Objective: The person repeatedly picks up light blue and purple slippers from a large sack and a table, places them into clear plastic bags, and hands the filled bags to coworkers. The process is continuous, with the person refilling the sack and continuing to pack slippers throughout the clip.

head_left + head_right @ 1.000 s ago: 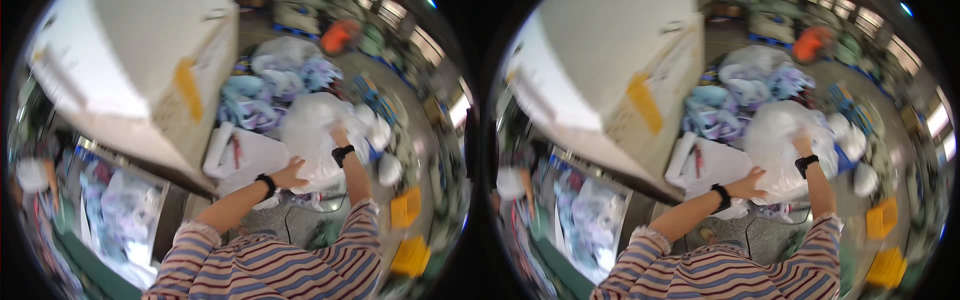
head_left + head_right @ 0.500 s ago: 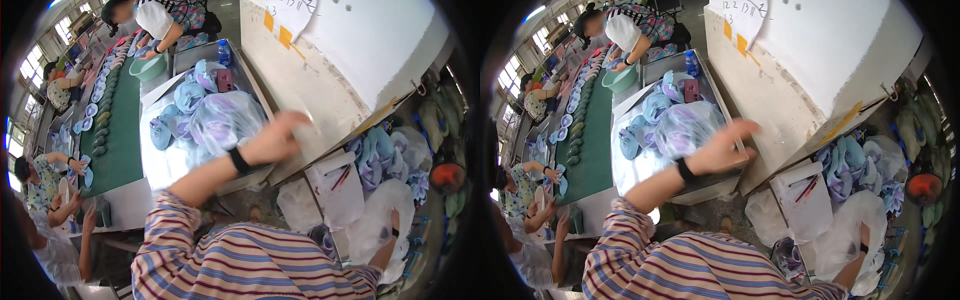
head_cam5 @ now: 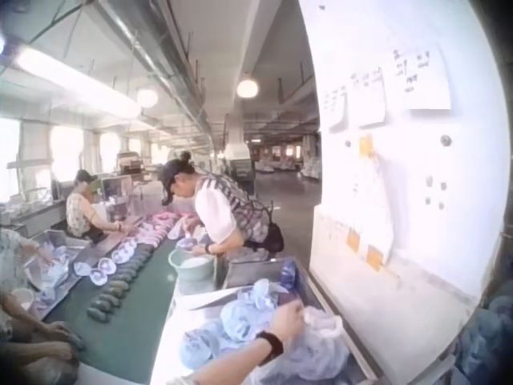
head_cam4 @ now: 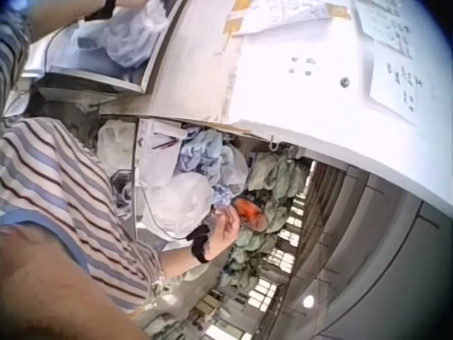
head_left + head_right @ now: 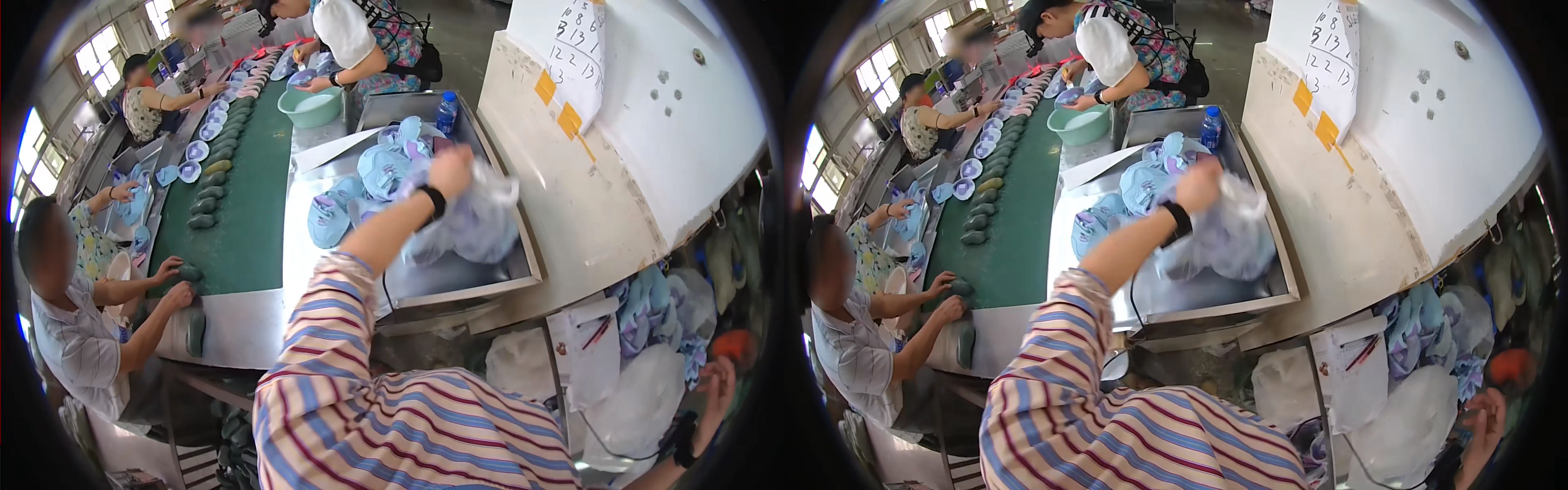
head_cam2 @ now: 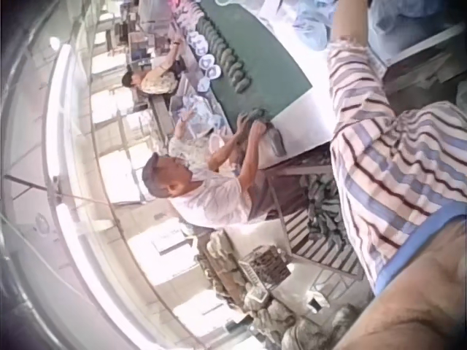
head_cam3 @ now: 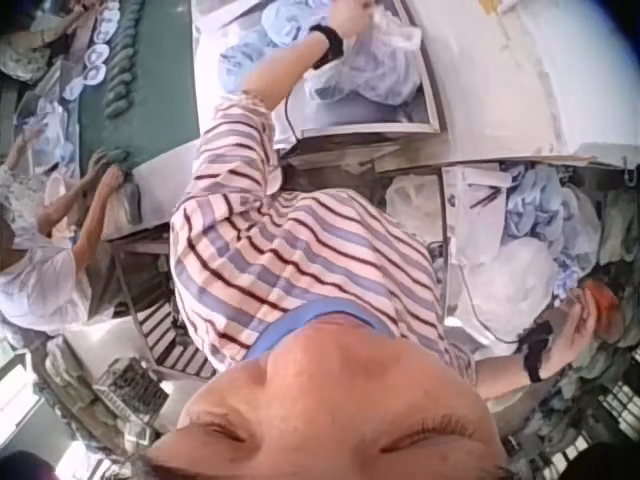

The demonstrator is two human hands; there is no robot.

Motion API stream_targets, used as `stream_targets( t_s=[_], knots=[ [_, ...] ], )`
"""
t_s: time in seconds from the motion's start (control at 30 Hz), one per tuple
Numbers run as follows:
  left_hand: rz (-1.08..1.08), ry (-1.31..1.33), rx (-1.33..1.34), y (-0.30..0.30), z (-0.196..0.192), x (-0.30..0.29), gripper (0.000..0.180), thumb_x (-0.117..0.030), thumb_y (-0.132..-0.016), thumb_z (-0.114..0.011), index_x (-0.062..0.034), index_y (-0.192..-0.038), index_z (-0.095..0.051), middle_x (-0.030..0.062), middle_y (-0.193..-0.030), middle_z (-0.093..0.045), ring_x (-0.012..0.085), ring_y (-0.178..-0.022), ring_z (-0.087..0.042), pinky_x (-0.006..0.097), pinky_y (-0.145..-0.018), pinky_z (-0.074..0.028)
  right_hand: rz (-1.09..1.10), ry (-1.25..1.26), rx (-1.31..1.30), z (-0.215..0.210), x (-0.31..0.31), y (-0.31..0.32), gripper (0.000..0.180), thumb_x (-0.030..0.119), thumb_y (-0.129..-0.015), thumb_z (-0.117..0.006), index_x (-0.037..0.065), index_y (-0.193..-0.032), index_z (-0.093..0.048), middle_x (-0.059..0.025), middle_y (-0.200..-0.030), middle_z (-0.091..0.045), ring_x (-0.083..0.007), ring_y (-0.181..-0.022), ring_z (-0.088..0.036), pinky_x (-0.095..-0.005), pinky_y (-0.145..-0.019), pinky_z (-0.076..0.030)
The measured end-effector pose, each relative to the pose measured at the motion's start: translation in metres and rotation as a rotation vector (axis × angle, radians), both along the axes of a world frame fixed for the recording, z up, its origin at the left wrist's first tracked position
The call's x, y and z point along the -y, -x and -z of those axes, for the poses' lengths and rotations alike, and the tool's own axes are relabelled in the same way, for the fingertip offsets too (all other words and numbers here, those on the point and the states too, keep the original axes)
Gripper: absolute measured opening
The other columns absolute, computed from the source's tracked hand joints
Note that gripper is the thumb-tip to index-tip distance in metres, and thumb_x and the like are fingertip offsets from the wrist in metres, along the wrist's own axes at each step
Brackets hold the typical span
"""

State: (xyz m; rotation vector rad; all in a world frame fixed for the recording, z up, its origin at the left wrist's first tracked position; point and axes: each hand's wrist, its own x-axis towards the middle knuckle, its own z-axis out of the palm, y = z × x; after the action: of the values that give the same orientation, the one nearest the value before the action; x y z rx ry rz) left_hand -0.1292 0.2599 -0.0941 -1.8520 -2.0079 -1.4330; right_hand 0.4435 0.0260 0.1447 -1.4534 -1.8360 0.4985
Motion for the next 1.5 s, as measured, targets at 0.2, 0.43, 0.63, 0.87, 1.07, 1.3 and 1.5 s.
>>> stream_targets(
  t_s=[0.2,0.43,0.63,0.87,1.07,1.3,1.5],
  knots=[
    [0.215,-0.43,0.238,0.098,-0.167,0.103,0.015,-0.003,-0.06,-0.061,-0.0026,-0.069,-0.049,0.0026,-0.06,-0.046,0.0109,-0.057,-0.044,0.027,-0.054,-0.038,-0.612,-0.046,0.535,-0.002,-0.02,0.153,0.033,0.017,-0.076,-0.058,0.0,-0.104,-0.055,-0.0113,-0.09,-0.062,-0.0212,-0.078,-0.058,-0.0258,-0.064,-0.043],
    [0.242,-0.27,0.185,0.171,-0.213,0.271,0.028,0.004,-0.07,-0.053,0.0004,-0.097,-0.053,0.0032,-0.094,-0.057,0.0127,-0.089,-0.053,0.025,-0.081,-0.04,-1.17,0.116,0.503,0.056,-0.123,0.35,0.036,0.018,-0.077,-0.058,0.002,-0.109,-0.053,-0.0142,-0.088,-0.062,-0.027,-0.08,-0.06,-0.0341,-0.067,-0.047],
    [-0.042,0.118,0.274,0.172,-0.077,0.351,0.019,0.009,-0.059,-0.052,-0.0018,-0.075,-0.049,0.0004,-0.069,-0.045,0.0113,-0.067,-0.044,0.023,-0.062,-0.038,-1.411,0.169,0.784,0.165,-0.188,0.541,0.036,0.023,-0.079,-0.057,0.004,-0.11,-0.054,-0.0151,-0.099,-0.062,-0.0297,-0.089,-0.059,-0.0363,-0.077,-0.046],
    [0.069,0.214,0.558,0.147,0.01,0.397,0.019,0.009,-0.066,-0.054,-0.0015,-0.081,-0.051,0.0026,-0.075,-0.054,0.0117,-0.073,-0.052,0.025,-0.069,-0.043,-1.746,0.677,1.206,0.38,-0.192,0.645,0.084,0.037,-0.073,-0.064,0.027,-0.14,-0.016,-0.0184,-0.136,-0.034,-0.0295,-0.121,-0.039,-0.0386,-0.096,-0.035],
    [-0.358,0.136,0.774,0.142,-0.001,0.424,0.016,0.005,-0.066,-0.059,-0.0015,-0.08,-0.054,0.002,-0.075,-0.056,0.0099,-0.072,-0.052,0.023,-0.067,-0.043,-1.522,0.567,0.863,0.426,-0.173,0.734,0.099,0.056,-0.067,-0.063,0.021,-0.142,-0.008,-0.0223,-0.142,-0.016,-0.0343,-0.13,-0.02,-0.0467,-0.102,-0.025],
    [-0.552,-0.44,1.186,0.197,-0.012,0.367,0.007,-0.001,-0.078,-0.05,-0.0024,-0.084,-0.051,0.0016,-0.077,-0.053,0.0085,-0.069,-0.05,0.022,-0.061,-0.04,-1.264,0.984,0.031,0.344,-0.24,0.769,0.086,0.041,-0.075,-0.066,0.016,-0.14,-0.015,-0.0112,-0.145,0.007,-0.0343,-0.132,-0.011,-0.0577,-0.076,-0.046],
    [-0.411,-0.559,1.51,0.187,-0.032,0.335,0.015,-0.001,-0.082,-0.046,-0.0019,-0.097,-0.047,0.0065,-0.087,-0.057,0.0157,-0.077,-0.058,0.028,-0.069,-0.048,-1.766,1.068,0.261,0.188,-0.238,0.721,0.069,0.033,-0.082,-0.06,0.004,-0.135,-0.026,-0.0137,-0.129,-0.041,-0.0236,-0.107,-0.051,-0.0366,-0.078,-0.05]
  ],
)
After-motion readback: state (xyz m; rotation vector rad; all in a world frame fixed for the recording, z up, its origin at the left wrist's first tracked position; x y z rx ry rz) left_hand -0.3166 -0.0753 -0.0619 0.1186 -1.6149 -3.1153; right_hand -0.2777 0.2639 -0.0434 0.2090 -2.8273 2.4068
